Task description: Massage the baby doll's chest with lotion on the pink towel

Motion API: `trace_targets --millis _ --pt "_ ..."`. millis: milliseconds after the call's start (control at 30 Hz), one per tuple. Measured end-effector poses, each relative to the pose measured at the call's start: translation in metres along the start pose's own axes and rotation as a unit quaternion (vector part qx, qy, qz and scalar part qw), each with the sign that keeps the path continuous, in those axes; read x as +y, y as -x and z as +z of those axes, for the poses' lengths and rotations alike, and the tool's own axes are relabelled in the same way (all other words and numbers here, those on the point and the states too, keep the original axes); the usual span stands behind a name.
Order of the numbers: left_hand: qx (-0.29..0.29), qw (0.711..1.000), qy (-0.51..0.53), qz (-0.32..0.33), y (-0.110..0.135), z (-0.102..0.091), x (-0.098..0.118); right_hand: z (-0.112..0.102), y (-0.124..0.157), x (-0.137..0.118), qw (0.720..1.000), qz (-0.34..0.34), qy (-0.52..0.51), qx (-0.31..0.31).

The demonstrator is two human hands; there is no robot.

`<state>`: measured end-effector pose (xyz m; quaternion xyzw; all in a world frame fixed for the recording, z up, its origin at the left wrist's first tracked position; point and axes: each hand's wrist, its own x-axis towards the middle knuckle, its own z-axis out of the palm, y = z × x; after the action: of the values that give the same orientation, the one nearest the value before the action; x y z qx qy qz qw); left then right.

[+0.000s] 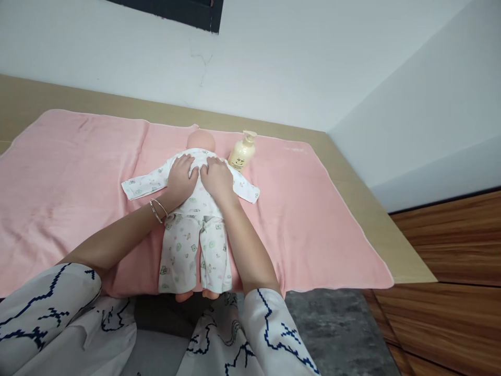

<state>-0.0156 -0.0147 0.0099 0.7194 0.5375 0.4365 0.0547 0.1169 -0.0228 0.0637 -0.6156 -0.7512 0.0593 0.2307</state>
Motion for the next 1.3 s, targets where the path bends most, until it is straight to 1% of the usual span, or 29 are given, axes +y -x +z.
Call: trace_targets --millis 100,200,267,333,433,533,600,667,733,800,867,967,1033,1100,1200,1300 --pt "0.009 1.0 -0.006 -0.006 -0.002 0.002 -0.002 -0.008 0.004 -0.013 0.998 0.014 0.063 -0.015" --pt "0.017 1.0 -0.022 -0.008 -0.002 0.002 -0.004 -0.007 0.005 -0.018 0.996 0.03 0.075 -0.022" --pt "0.019 0.999 -0.028 0.006 -0.001 0.001 -0.004 -0.002 0.003 -0.015 0.997 0.036 0.062 -0.002" --pt "0.02 0.999 -0.022 0.021 0.001 -0.001 -0.001 0.003 0.0 -0.008 0.999 0.015 0.04 0.017" --pt "0.03 0.999 -0.012 0.022 0.005 -0.004 0.004 0.008 -0.007 0.002 1.0 -0.024 0.007 0.009" --pt "0.036 0.999 -0.023 0.008 0.004 -0.004 0.005 0.009 -0.007 0.003 1.0 -0.015 0.003 0.005" --pt "0.023 0.999 -0.037 -0.002 -0.001 -0.004 -0.001 0.008 -0.002 -0.003 1.0 0.006 0.024 0.015" --pt "-0.01 0.999 -0.045 -0.006 -0.009 -0.004 -0.009 0.006 0.005 -0.011 0.999 0.016 0.048 0.017" --pt "-0.048 0.998 -0.041 -0.005 -0.016 -0.006 -0.015 0.002 0.01 -0.017 0.998 0.008 0.059 0.008" --pt "-0.068 0.997 -0.043 -0.002 -0.018 -0.007 -0.016 -0.001 0.011 -0.016 0.999 -0.007 0.053 -0.004" --pt "-0.06 0.996 -0.064 0.003 -0.015 -0.007 -0.01 -0.002 0.006 -0.009 0.999 -0.032 0.024 -0.01" --pt "-0.037 0.993 -0.102 0.036 -0.004 -0.006 0.006 0.0 -0.006 0.007 0.996 -0.074 -0.04 -0.013" --pt "-0.035 0.992 -0.106 0.057 0.002 -0.006 0.012 0.003 -0.011 0.014 0.996 -0.072 -0.052 -0.009" --pt "-0.042 0.993 -0.098 0.052 0.002 -0.007 0.011 0.004 -0.011 0.013 0.998 -0.052 -0.03 -0.004" --pt "-0.052 0.996 -0.072 0.027 -0.006 -0.009 0.0 0.003 -0.003 0.002 0.999 -0.033 0.009 -0.004" --pt "-0.073 0.995 -0.051 0.033 -0.014 -0.013 -0.008 -0.001 0.008 -0.01 0.999 -0.028 0.031 0.004"
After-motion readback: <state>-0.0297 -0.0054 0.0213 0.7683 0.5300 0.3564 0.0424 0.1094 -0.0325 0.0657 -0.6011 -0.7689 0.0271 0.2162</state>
